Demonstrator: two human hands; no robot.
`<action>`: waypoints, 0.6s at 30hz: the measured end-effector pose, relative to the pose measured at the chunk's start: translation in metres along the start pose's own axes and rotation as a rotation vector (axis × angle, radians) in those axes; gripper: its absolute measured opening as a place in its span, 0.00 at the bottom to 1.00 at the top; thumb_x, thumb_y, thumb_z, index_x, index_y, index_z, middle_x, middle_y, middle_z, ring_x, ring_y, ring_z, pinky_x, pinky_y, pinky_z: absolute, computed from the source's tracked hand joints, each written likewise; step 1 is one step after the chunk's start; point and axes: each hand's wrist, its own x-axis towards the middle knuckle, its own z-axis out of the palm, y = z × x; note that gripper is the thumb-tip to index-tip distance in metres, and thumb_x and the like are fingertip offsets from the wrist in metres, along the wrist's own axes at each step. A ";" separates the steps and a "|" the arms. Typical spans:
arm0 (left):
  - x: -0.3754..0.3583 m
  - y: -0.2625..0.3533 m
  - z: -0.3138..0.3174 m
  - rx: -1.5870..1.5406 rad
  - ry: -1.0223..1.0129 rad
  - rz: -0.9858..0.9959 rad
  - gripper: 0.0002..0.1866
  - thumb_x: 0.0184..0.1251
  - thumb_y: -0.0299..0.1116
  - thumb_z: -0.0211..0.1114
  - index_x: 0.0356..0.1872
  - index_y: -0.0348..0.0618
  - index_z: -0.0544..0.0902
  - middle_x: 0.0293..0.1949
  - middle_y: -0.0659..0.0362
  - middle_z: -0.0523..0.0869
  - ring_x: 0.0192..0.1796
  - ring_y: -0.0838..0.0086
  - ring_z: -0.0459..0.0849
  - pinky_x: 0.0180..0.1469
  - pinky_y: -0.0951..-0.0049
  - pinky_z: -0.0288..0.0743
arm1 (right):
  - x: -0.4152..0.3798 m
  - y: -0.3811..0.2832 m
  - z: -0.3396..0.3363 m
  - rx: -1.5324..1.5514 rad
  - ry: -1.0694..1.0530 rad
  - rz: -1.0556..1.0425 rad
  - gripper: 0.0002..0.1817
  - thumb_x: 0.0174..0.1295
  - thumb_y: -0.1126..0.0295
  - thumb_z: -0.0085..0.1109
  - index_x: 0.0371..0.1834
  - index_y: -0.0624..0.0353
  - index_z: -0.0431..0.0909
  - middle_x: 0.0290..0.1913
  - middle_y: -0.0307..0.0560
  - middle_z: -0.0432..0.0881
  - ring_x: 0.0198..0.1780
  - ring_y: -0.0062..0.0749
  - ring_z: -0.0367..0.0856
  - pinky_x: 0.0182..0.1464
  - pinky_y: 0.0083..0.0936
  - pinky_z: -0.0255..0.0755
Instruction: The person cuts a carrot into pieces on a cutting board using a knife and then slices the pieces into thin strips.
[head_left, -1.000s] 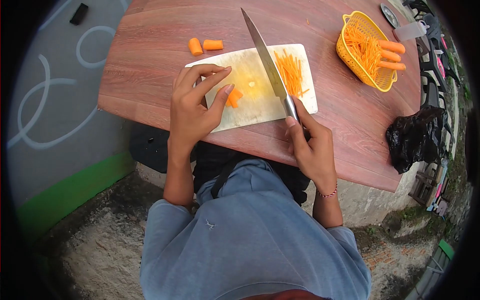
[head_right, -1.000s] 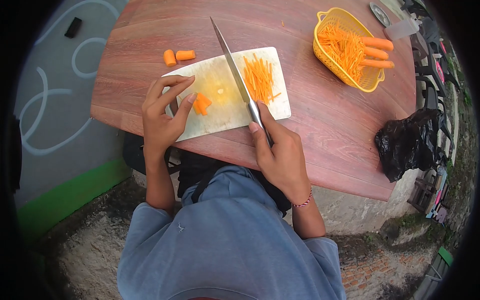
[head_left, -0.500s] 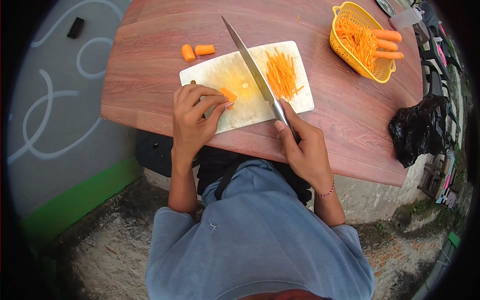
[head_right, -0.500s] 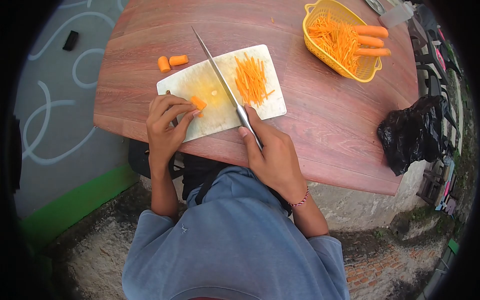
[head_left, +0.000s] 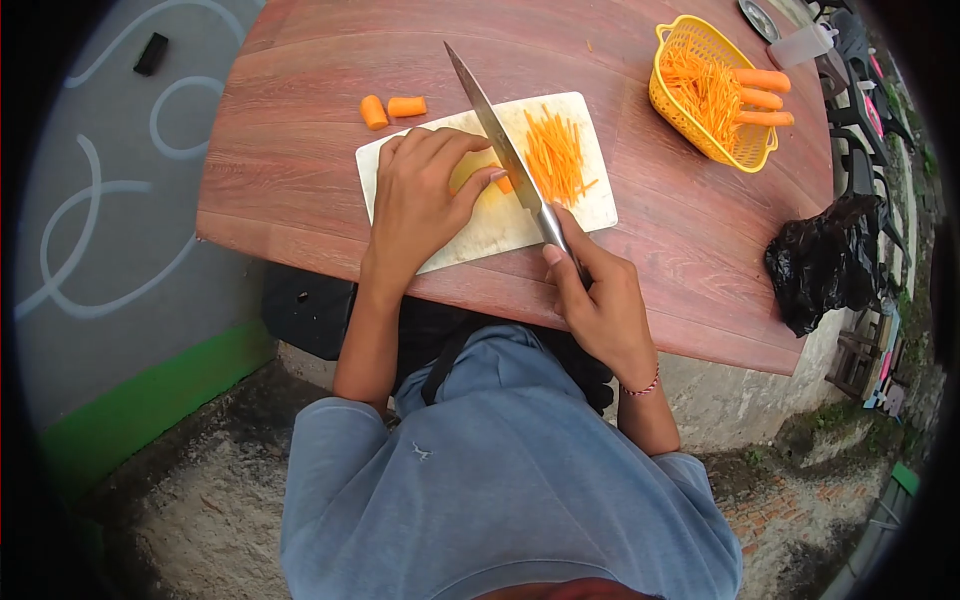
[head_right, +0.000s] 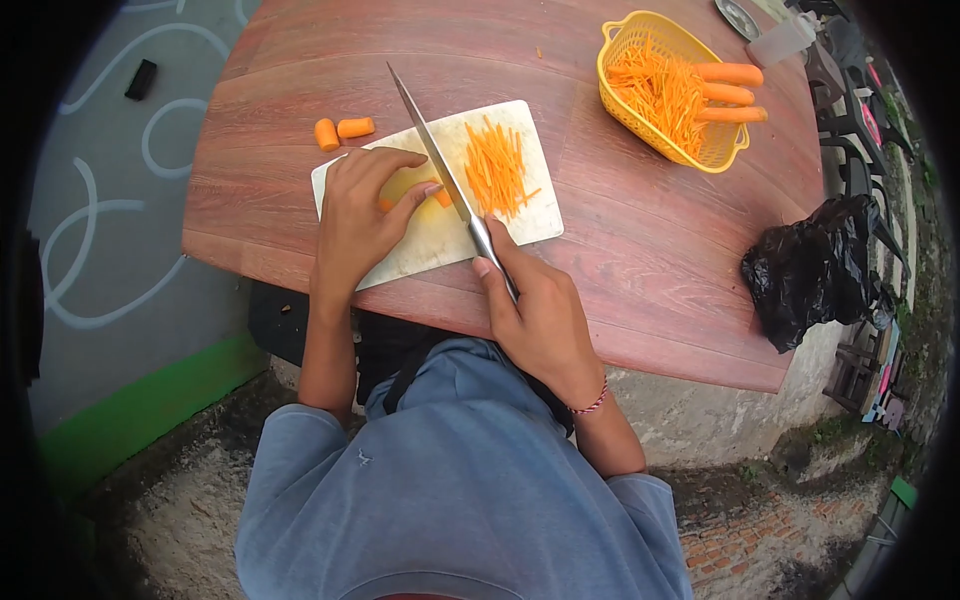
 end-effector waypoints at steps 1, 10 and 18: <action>-0.004 0.001 -0.003 -0.007 -0.004 -0.003 0.11 0.62 0.36 0.82 0.42 0.44 0.94 0.44 0.59 0.94 0.50 0.63 0.88 0.61 0.60 0.72 | -0.001 -0.002 0.000 -0.017 -0.011 0.005 0.25 0.78 0.69 0.63 0.75 0.65 0.77 0.42 0.75 0.86 0.43 0.67 0.89 0.48 0.43 0.81; -0.029 0.007 0.005 0.056 0.015 0.002 0.11 0.62 0.38 0.82 0.41 0.45 0.95 0.47 0.65 0.94 0.53 0.67 0.85 0.63 0.58 0.69 | -0.003 -0.009 0.001 -0.068 -0.011 -0.029 0.24 0.77 0.70 0.63 0.74 0.68 0.78 0.39 0.73 0.85 0.41 0.63 0.90 0.46 0.42 0.80; -0.028 0.006 0.007 -0.010 0.037 0.027 0.09 0.59 0.30 0.83 0.41 0.45 0.96 0.47 0.65 0.96 0.51 0.66 0.86 0.59 0.61 0.73 | -0.007 -0.013 0.006 -0.129 0.015 -0.059 0.25 0.77 0.71 0.64 0.75 0.66 0.78 0.38 0.69 0.86 0.39 0.61 0.89 0.44 0.42 0.81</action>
